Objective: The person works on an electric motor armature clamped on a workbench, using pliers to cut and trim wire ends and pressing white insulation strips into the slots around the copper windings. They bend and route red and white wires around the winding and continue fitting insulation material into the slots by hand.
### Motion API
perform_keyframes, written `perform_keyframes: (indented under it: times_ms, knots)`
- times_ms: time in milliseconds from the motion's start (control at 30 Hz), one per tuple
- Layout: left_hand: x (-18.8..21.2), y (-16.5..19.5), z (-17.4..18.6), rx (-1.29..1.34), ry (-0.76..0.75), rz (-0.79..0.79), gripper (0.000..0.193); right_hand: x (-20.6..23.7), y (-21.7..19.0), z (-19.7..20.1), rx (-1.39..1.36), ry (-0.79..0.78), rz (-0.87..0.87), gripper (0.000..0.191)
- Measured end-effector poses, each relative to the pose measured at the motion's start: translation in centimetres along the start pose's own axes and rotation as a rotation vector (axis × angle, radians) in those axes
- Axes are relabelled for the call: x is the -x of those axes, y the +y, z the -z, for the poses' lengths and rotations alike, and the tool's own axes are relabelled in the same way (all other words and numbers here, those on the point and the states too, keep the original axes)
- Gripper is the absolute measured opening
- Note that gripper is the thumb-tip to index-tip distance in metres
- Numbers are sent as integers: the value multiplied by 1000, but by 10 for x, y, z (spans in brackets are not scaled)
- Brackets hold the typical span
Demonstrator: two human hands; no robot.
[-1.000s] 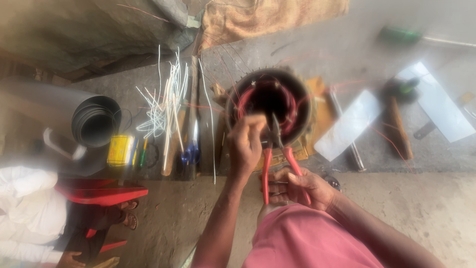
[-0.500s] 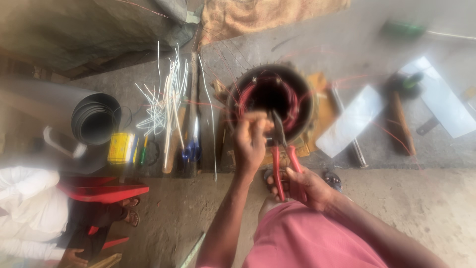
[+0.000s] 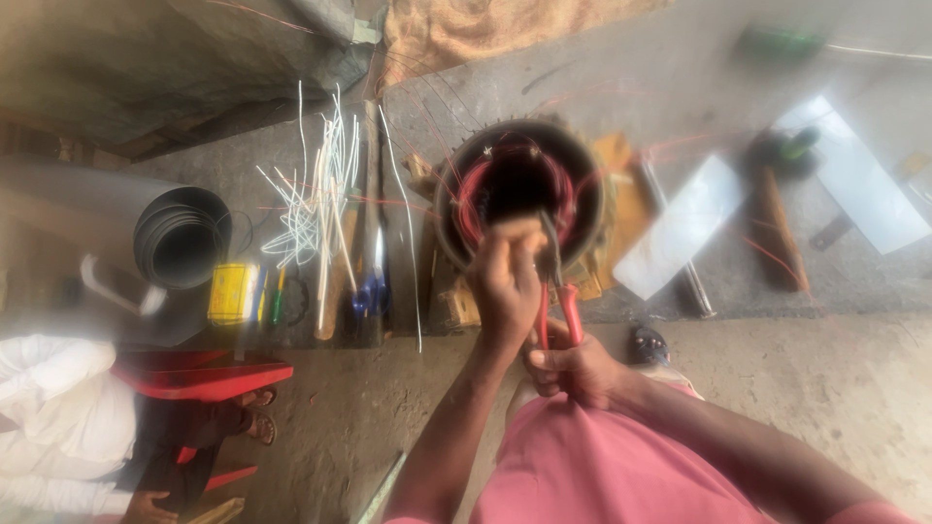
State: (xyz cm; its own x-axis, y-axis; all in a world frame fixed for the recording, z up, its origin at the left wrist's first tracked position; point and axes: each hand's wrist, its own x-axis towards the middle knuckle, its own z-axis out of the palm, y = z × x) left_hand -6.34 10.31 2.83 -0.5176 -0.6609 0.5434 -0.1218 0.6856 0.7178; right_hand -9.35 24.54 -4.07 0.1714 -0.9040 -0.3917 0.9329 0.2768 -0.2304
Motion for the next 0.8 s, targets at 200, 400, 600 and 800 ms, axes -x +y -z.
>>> perform_keyframes:
  times_ms: [200,400,600,800]
  knots:
    - [11,3,-3,-227,-55,-402,5,-3,3,12,-15,-6,-25,29]
    - [-14,-40,62,447,526,733,15,7,-17,17,338,238,-37,33]
    - [43,-51,116,561,322,732,24,53,-67,35,966,206,-133,61]
    - [113,-44,113,724,336,884,21,105,-89,89,1065,-447,276,67]
